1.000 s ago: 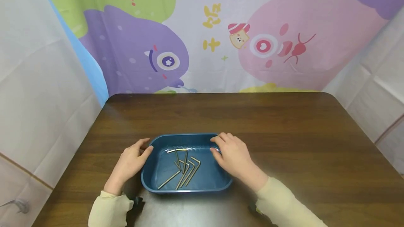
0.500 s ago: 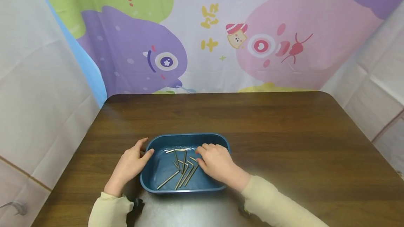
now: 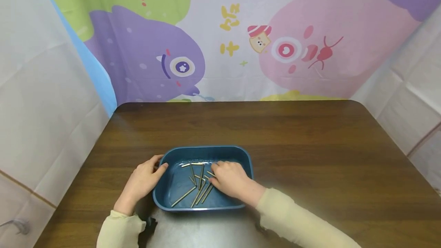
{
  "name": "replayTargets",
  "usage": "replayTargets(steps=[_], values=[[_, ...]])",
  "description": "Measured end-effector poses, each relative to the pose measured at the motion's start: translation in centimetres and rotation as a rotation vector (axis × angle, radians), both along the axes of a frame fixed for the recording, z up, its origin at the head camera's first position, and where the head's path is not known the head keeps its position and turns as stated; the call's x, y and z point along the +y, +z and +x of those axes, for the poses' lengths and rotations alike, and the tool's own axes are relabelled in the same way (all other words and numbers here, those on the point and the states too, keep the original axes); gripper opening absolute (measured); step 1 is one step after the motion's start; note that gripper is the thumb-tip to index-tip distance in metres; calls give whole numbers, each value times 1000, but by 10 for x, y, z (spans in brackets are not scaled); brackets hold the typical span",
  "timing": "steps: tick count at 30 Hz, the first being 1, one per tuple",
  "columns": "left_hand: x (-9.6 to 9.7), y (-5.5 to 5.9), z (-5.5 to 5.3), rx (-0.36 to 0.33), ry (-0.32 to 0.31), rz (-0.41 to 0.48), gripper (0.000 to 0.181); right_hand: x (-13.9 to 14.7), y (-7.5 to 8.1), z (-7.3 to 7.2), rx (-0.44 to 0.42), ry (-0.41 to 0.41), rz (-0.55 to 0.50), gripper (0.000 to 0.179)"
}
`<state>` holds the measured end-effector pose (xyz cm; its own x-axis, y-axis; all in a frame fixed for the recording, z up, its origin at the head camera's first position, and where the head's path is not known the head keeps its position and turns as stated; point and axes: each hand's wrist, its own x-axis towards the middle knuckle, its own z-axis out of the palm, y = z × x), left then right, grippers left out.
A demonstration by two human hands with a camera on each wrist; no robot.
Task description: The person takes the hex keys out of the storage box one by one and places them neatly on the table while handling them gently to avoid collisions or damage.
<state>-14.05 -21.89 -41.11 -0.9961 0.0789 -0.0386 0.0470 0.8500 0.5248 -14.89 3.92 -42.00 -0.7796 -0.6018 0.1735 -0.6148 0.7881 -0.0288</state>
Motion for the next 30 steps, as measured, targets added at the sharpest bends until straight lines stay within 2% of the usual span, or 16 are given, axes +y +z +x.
replayTargets(steps=[11,20,30], values=[[1,-1,0,-40,15,-25,51,-2,-6,0,86,10,97,31],[2,-2,1,-64,19,-10,53,-2,-6,-1,5,-3,121,31],[3,-2,2,-83,34,-10,55,-1,-4,1,-32,3,118,22]])
